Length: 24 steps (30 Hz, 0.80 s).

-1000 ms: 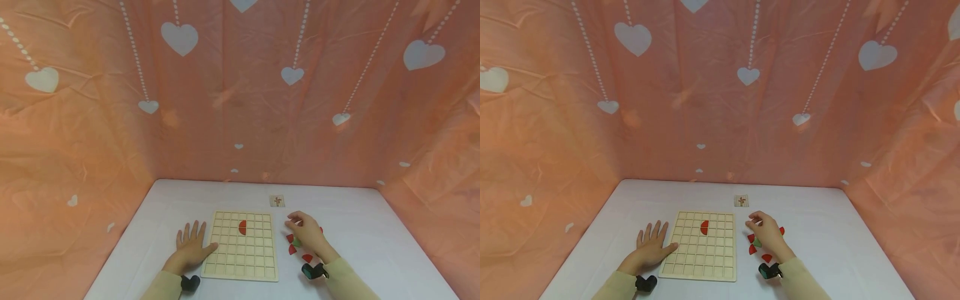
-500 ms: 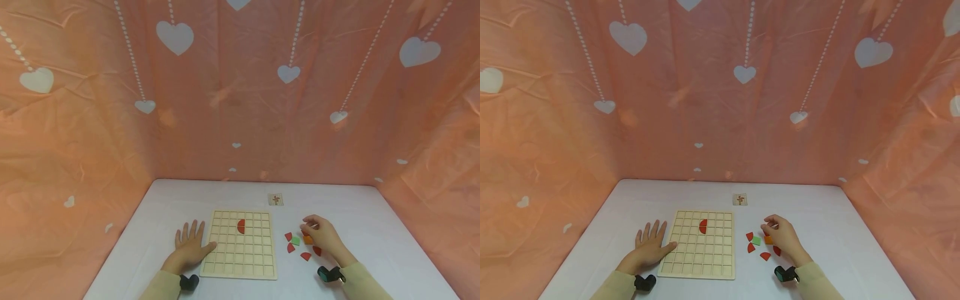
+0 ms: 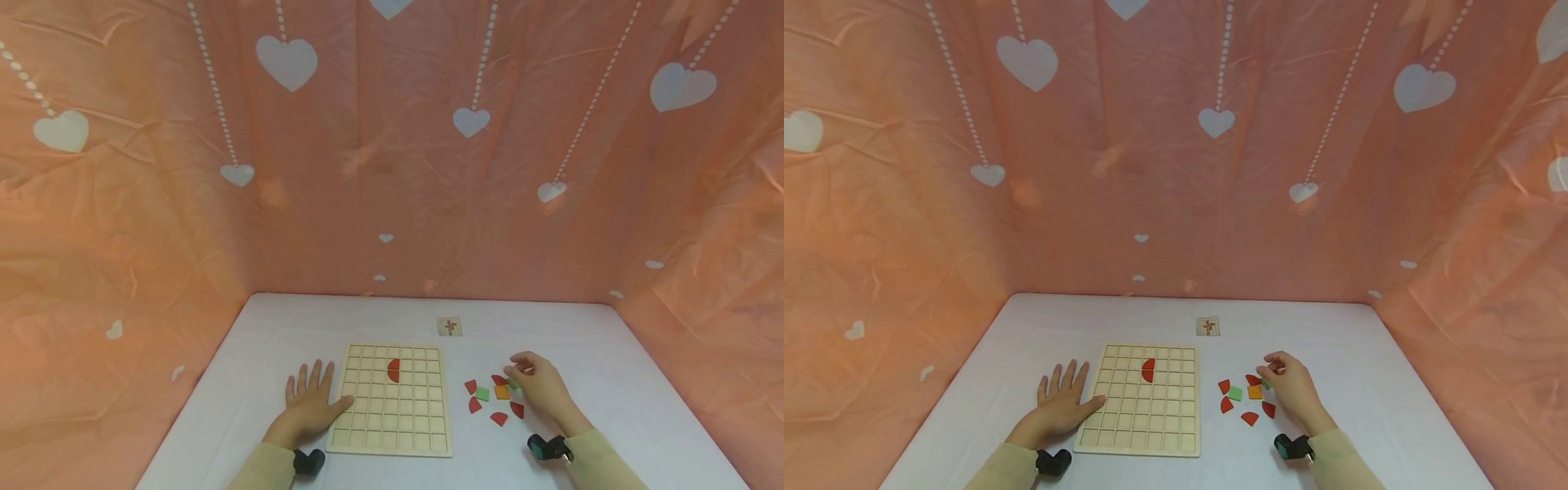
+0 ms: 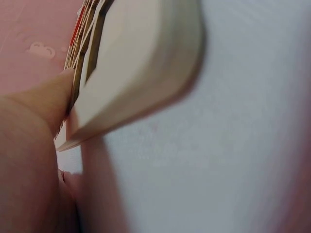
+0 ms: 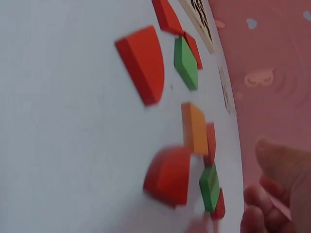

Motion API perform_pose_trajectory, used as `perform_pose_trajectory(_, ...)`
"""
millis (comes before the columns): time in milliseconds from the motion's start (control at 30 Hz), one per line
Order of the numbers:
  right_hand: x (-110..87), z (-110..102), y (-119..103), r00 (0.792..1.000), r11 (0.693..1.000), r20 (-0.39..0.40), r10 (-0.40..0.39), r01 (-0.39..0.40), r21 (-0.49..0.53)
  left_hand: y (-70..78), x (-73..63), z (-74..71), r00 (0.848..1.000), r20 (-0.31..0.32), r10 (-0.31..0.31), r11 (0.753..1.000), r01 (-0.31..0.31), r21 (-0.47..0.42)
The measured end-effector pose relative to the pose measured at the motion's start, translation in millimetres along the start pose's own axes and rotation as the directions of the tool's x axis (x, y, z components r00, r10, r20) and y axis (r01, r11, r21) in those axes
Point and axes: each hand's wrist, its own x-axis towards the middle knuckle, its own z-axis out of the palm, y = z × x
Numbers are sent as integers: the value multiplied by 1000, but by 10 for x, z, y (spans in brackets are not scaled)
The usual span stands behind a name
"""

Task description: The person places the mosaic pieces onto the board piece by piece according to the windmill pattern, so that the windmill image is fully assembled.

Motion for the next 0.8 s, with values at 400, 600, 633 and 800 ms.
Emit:
perform_pose_trajectory(400,-7,-88,113,995,997,-56,78,-78,2,-10,2,5,1000,-12,-1,1000,1,-10)
perform_pose_trajectory(600,-3,-22,141,989,990,-49,142,-142,2,-1,6,-3,1000,-5,-5,1000,5,-14)
perform_pose_trajectory(633,-6,-15,142,987,989,-48,150,-150,5,-2,9,-3,1000,-3,-7,1000,7,-12)
perform_pose_trajectory(800,3,-6,152,989,990,-52,142,-141,19,-4,21,4,1000,-1,-7,1000,7,-3)
